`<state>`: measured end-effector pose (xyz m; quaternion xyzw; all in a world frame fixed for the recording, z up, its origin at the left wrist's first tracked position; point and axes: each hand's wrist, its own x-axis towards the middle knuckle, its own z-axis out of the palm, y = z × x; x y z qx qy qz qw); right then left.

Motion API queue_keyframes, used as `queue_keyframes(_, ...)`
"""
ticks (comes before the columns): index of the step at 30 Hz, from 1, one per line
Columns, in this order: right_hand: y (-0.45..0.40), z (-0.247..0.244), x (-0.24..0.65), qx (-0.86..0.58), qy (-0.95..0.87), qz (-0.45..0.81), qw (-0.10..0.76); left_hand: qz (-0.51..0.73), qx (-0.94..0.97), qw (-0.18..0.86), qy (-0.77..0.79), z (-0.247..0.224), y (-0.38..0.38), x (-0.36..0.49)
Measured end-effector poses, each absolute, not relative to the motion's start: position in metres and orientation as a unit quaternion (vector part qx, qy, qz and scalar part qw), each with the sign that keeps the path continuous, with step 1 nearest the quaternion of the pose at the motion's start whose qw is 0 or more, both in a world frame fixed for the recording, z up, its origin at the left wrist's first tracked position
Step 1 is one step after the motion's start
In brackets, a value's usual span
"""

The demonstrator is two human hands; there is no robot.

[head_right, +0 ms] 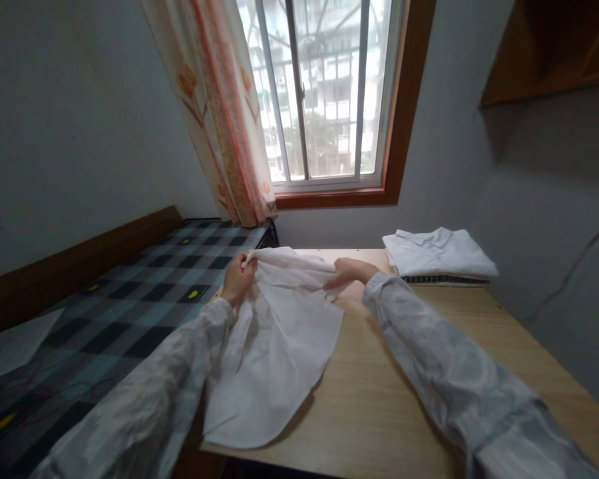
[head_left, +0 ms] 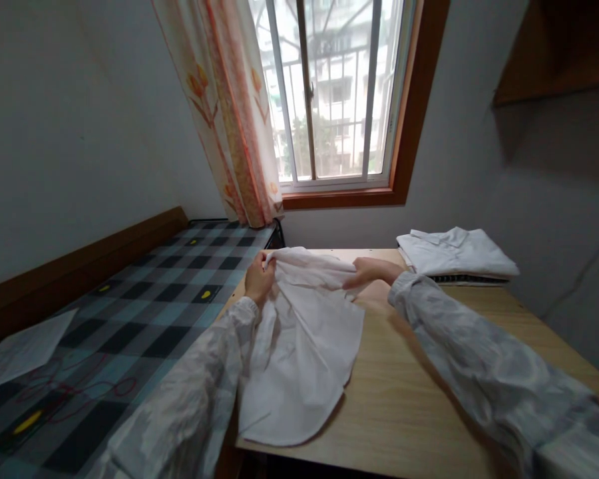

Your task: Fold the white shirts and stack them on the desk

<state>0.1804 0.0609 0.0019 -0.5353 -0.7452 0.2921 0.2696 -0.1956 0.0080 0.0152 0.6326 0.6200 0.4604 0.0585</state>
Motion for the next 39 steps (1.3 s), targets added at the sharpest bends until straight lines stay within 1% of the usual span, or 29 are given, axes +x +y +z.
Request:
queue_keyframes(2,0.063,0.004,0.187,-0.535,-0.759,0.308,0.205,0.468,0.622,0.054,0.625,0.018,0.007,-0.204)
queue_keyframes(3,0.065,0.008,0.190,-0.524,-0.759,0.327,0.205,0.474,0.613,0.052,0.630,0.019,0.007,-0.208)
queue_keyframes(4,0.067,0.013,0.192,-0.503,-0.752,0.349,0.245,0.478,0.607,0.053,0.633,0.022,0.007,-0.213)
queue_keyframes(6,0.070,0.025,0.194,-0.456,-0.716,0.383,0.365,0.477,0.607,0.054,0.633,0.027,0.009,-0.222)
queue_keyframes(8,0.071,0.034,0.191,-0.426,-0.652,0.387,0.493,0.470,0.621,0.045,0.626,0.034,0.011,-0.228)
queue_keyframes(9,0.072,0.038,0.189,-0.424,-0.618,0.383,0.541,0.469,0.628,0.038,0.619,0.038,0.013,-0.230)
queue_keyframes(12,0.077,0.046,0.184,-0.441,-0.533,0.349,0.632,0.486,0.631,0.016,0.605,0.046,0.015,-0.237)
queue_keyframes(14,0.081,0.051,0.186,-0.449,-0.493,0.302,0.681,0.500,0.620,0.009,0.605,0.048,0.015,-0.243)
queue_keyframes(16,0.084,0.055,0.192,-0.459,-0.483,0.243,0.705,0.506,0.606,0.012,0.614,0.046,0.013,-0.252)
queue_keyframes(17,0.083,0.054,0.196,-0.469,-0.499,0.217,0.696,0.504,0.600,0.022,0.621,0.043,0.011,-0.256)
queue_keyframes(18,0.081,0.052,0.198,-0.483,-0.535,0.193,0.666,0.500,0.594,0.038,0.630,0.039,0.010,-0.260)
queue_keyframes(19,0.076,0.049,0.199,-0.500,-0.586,0.170,0.615,0.494,0.588,0.057,0.638,0.035,0.009,-0.263)
queue_keyframes(20,0.070,0.043,0.199,-0.516,-0.644,0.151,0.543,0.490,0.582,0.077,0.644,0.032,0.008,-0.265)
queue_keyframes(22,0.056,0.027,0.195,-0.542,-0.748,0.125,0.362,0.487,0.569,0.107,0.654,0.025,0.007,-0.265)
queue_keyframes(24,0.043,0.010,0.188,-0.562,-0.793,0.133,0.194,0.484,0.564,0.121,0.659,0.023,0.007,-0.262)
queue_keyframes(25,0.038,0.003,0.183,-0.574,-0.795,0.140,0.136,0.480,0.566,0.127,0.658,0.023,0.007,-0.260)
queue_keyframes(26,0.035,-0.002,0.179,-0.583,-0.793,0.146,0.100,0.476,0.572,0.136,0.654,0.025,0.006,-0.258)
queue_keyframes(28,0.036,-0.004,0.172,-0.593,-0.787,0.147,0.086,0.475,0.588,0.161,0.635,0.030,0.003,-0.253)
queue_keyframes(29,0.039,-0.002,0.170,-0.591,-0.786,0.144,0.109,0.477,0.597,0.179,0.620,0.034,0.001,-0.250)
queue_keyframes(30,0.043,0.002,0.167,-0.584,-0.785,0.143,0.151,0.479,0.606,0.199,0.603,0.038,-0.002,-0.247)
queue_keyframes(33,0.057,0.017,0.163,-0.562,-0.737,0.156,0.342,0.468,0.628,0.293,0.548,0.048,-0.012,-0.239)
queue_keyframes(34,0.061,0.022,0.163,-0.560,-0.717,0.166,0.381,0.457,0.633,0.337,0.527,0.050,-0.015,-0.236)
queue_keyframes(35,0.063,0.025,0.163,-0.562,-0.708,0.179,0.389,0.444,0.632,0.386,0.504,0.050,-0.016,-0.233)
queue_keyframes(37,0.063,0.028,0.164,-0.571,-0.720,0.204,0.336,0.424,0.618,0.466,0.471,0.045,-0.015,-0.227)
queue_keyframes(38,0.061,0.029,0.165,-0.572,-0.731,0.216,0.303,0.422,0.608,0.475,0.476,0.039,-0.013,-0.224)
queue_keyframes(39,0.059,0.029,0.166,-0.571,-0.740,0.224,0.277,0.424,0.599,0.461,0.498,0.033,-0.011,-0.222)
